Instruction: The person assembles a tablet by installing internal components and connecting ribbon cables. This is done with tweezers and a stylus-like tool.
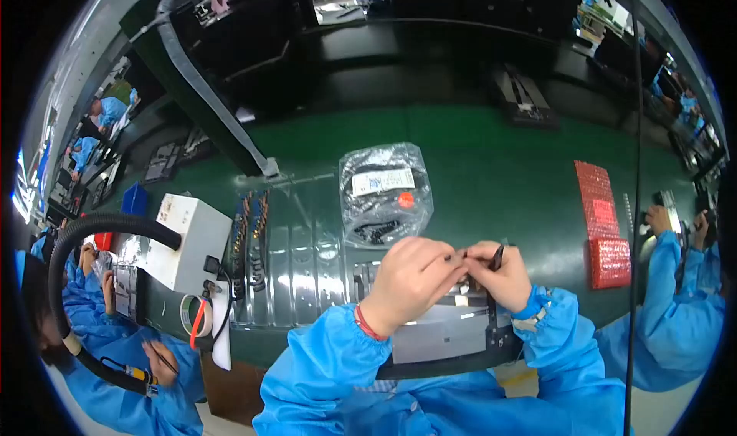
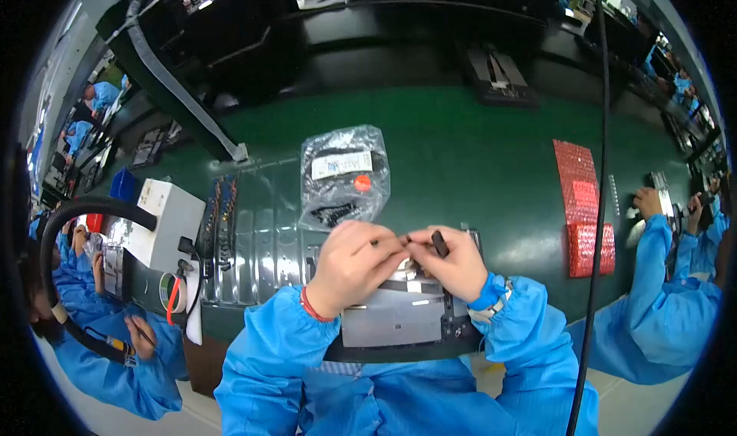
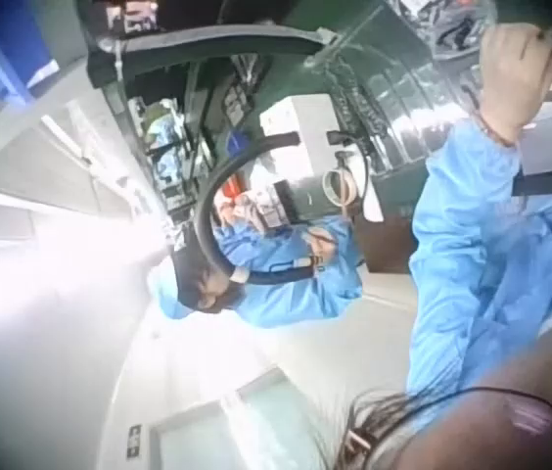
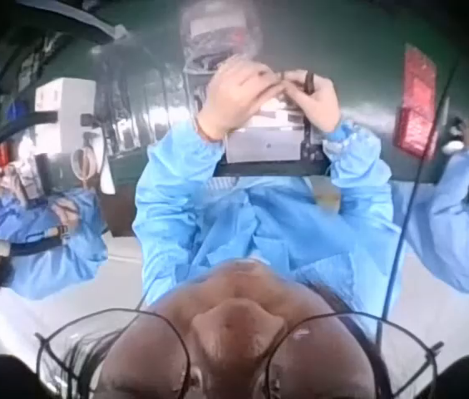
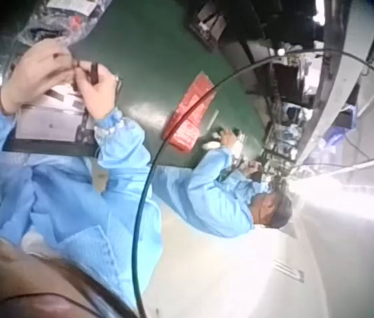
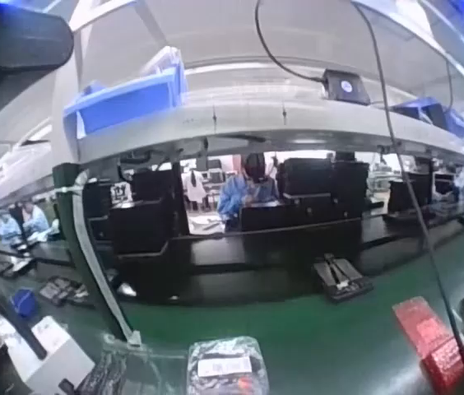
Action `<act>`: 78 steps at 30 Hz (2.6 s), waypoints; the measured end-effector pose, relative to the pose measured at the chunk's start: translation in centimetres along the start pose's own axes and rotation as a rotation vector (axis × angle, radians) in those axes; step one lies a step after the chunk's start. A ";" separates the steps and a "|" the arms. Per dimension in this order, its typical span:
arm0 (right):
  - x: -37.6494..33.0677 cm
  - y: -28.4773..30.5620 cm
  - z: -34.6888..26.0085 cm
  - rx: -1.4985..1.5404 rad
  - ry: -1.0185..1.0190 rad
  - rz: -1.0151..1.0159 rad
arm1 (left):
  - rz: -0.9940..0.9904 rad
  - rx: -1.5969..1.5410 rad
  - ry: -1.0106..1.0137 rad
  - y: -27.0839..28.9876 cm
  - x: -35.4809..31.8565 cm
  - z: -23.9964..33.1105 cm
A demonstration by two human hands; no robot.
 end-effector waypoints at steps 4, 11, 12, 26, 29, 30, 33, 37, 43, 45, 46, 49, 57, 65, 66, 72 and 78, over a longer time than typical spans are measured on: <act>0.2 0.2 -0.1 0.027 -0.102 0.037 | -0.003 0.029 0.007 -0.2 0.2 -0.2; 0.6 0.2 -0.5 -0.294 0.188 0.165 | -0.027 0.008 0.077 -0.8 0.1 -1.5; 0.5 0.1 -0.9 -0.351 0.250 0.156 | -0.011 0.005 0.083 -0.8 -0.1 -1.5; -0.4 -0.4 -1.2 -0.610 0.539 0.225 | -0.018 0.179 -0.038 -0.7 -0.3 -1.0; -0.5 -0.5 -1.1 -0.635 0.564 0.238 | -0.020 0.199 -0.070 -0.6 -0.3 -1.0; -0.5 -0.6 -1.0 -0.646 0.571 0.245 | -0.020 0.199 -0.070 -0.5 -0.2 -0.9; -0.5 -0.7 -0.9 -0.670 0.586 0.238 | -0.049 0.218 -0.064 -0.4 0.1 -0.5; -0.4 -0.9 -1.1 -0.698 0.621 0.244 | -0.015 0.332 -0.118 -0.4 0.0 -0.6; -0.5 -0.7 -1.3 -0.690 0.629 0.229 | 0.081 0.345 -0.063 0.8 0.1 -1.3; -0.4 -0.6 -1.3 -0.636 0.613 0.210 | 0.097 0.312 -0.027 1.1 -0.1 -1.5; -0.5 -0.6 -1.4 -0.635 0.615 0.213 | 0.096 0.313 -0.031 1.1 -0.2 -1.4; -0.5 -0.6 -1.5 -0.615 0.566 0.216 | 0.050 0.241 -0.088 0.8 -0.3 -1.2; -0.6 -0.8 -1.2 -0.637 0.603 0.232 | -0.022 0.299 -0.148 0.2 -0.4 -0.7; -0.5 -1.0 -1.2 -0.661 0.627 0.218 | -0.040 0.435 -0.216 0.0 -0.5 -0.2; -0.5 -1.0 -1.2 -0.669 0.629 0.217 | -0.054 0.474 -0.234 0.0 -0.5 -0.1; -0.5 -0.9 -0.9 -0.713 0.640 0.170 | -0.083 0.512 -0.226 -0.3 -0.6 0.1; -0.6 -1.0 -1.2 -0.720 0.659 0.166 | 0.017 0.340 -0.032 0.6 -0.4 -0.1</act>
Point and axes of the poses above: each hand's wrist, its own x-axis towards the middle knuckle, its own y-axis out of the back of the hand, z = x × y, the point moved 2 cm from there along x, towards the middle knuckle, and after that the axes turned 7 degrees about -x, right-handed, at the moved point
